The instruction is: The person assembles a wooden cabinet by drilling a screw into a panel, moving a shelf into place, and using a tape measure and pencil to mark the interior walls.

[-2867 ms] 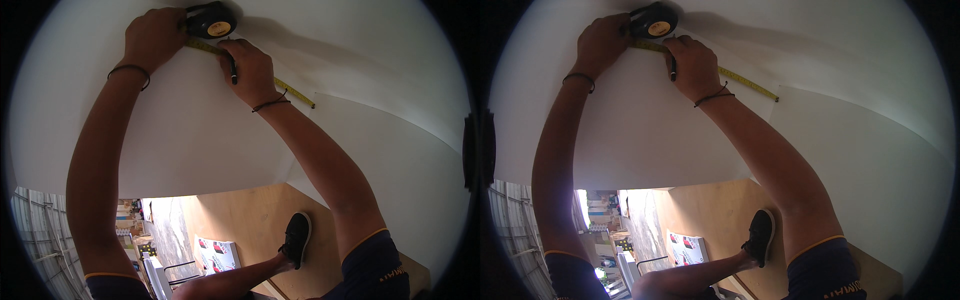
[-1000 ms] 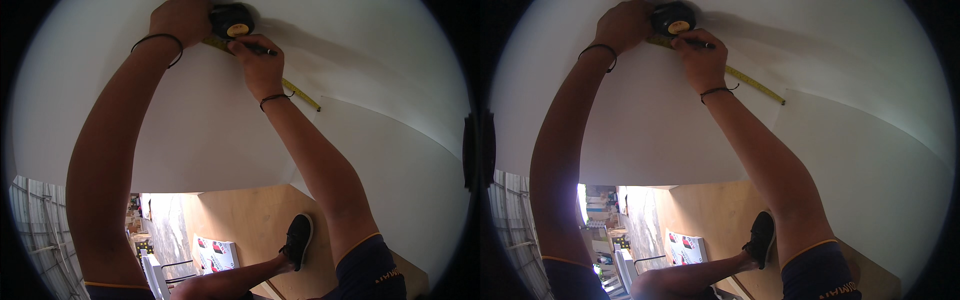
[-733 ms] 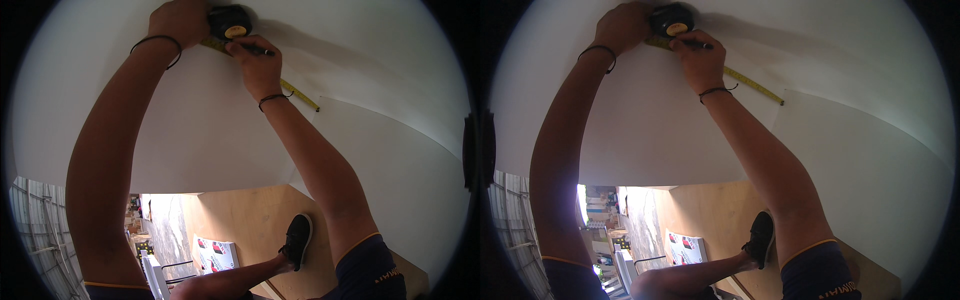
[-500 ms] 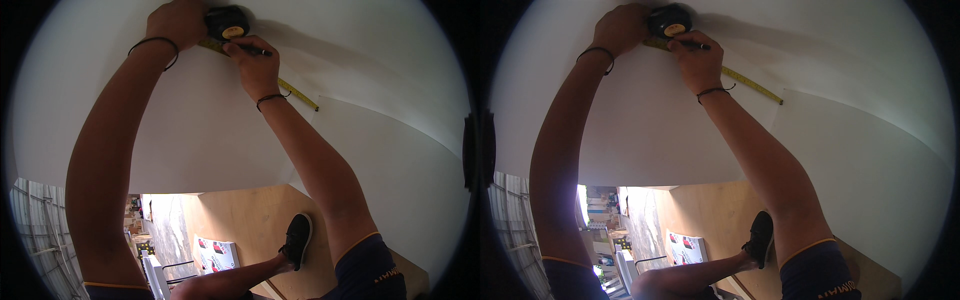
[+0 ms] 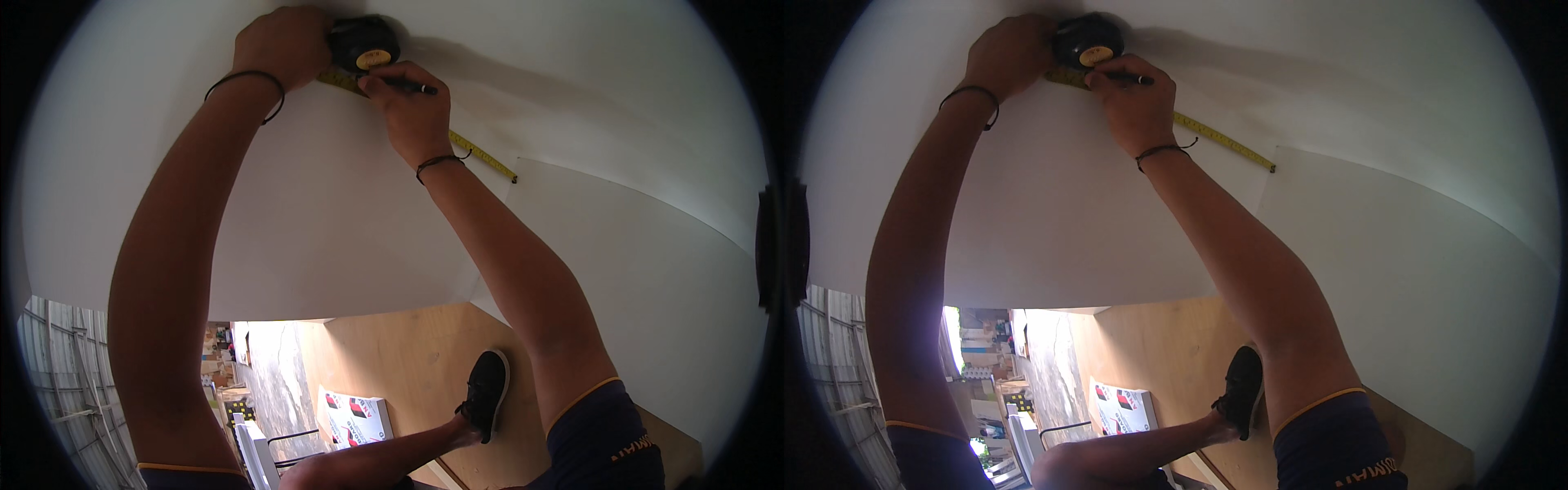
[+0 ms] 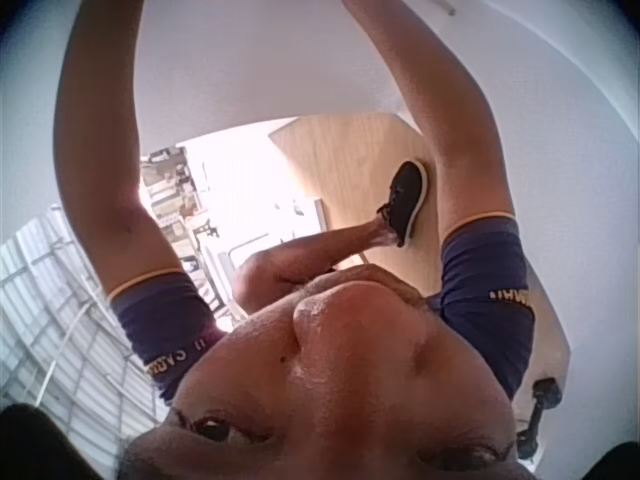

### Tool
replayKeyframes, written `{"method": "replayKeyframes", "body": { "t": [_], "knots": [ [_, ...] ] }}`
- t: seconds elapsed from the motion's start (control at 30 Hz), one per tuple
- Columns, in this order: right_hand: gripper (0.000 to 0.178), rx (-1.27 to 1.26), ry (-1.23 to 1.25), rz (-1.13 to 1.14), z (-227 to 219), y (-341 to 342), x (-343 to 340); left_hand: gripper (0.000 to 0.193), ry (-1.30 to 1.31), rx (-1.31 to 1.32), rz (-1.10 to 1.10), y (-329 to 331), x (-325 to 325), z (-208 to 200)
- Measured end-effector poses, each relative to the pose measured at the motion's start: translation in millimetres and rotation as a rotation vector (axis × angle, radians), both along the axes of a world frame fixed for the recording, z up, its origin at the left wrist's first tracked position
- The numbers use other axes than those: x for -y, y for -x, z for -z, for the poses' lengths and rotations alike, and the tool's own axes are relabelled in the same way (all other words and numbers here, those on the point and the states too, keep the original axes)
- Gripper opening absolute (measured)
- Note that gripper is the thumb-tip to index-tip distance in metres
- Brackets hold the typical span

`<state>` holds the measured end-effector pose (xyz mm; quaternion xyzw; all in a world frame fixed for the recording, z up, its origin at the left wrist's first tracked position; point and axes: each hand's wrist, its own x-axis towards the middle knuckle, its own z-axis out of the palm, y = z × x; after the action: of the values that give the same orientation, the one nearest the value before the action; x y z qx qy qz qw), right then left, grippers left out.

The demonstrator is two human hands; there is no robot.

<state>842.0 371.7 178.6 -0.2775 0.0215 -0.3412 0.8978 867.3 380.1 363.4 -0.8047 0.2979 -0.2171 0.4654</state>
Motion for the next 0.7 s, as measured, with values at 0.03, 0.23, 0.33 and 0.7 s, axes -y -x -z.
{"method": "replayKeyframes", "body": {
  "t": [0.03, 0.23, 0.33, 0.7],
  "knots": [
    [0.009, -0.004, 0.006, -0.001, 0.2, -0.3, 0.1, 0.031, 0.005, 0.0, 0.006, -0.5, -0.7, 0.1],
    [0.01, 0.004, 0.005, 0.045, 0.8, -4.6, -1.1, 0.033, 0.024, -0.004, -0.047, 6.7, 7.4, 1.2],
    [0.01, -0.004, 0.031, 0.024, 0.4, -5.2, 0.0, 0.033, 0.034, -0.005, -0.003, 0.3, 1.4, -1.2],
    [0.009, 0.023, 0.024, 0.042, 2.8, -7.0, -0.4, 0.027, 0.042, -0.004, -0.084, 5.2, 6.9, 2.3]
  ]
}}
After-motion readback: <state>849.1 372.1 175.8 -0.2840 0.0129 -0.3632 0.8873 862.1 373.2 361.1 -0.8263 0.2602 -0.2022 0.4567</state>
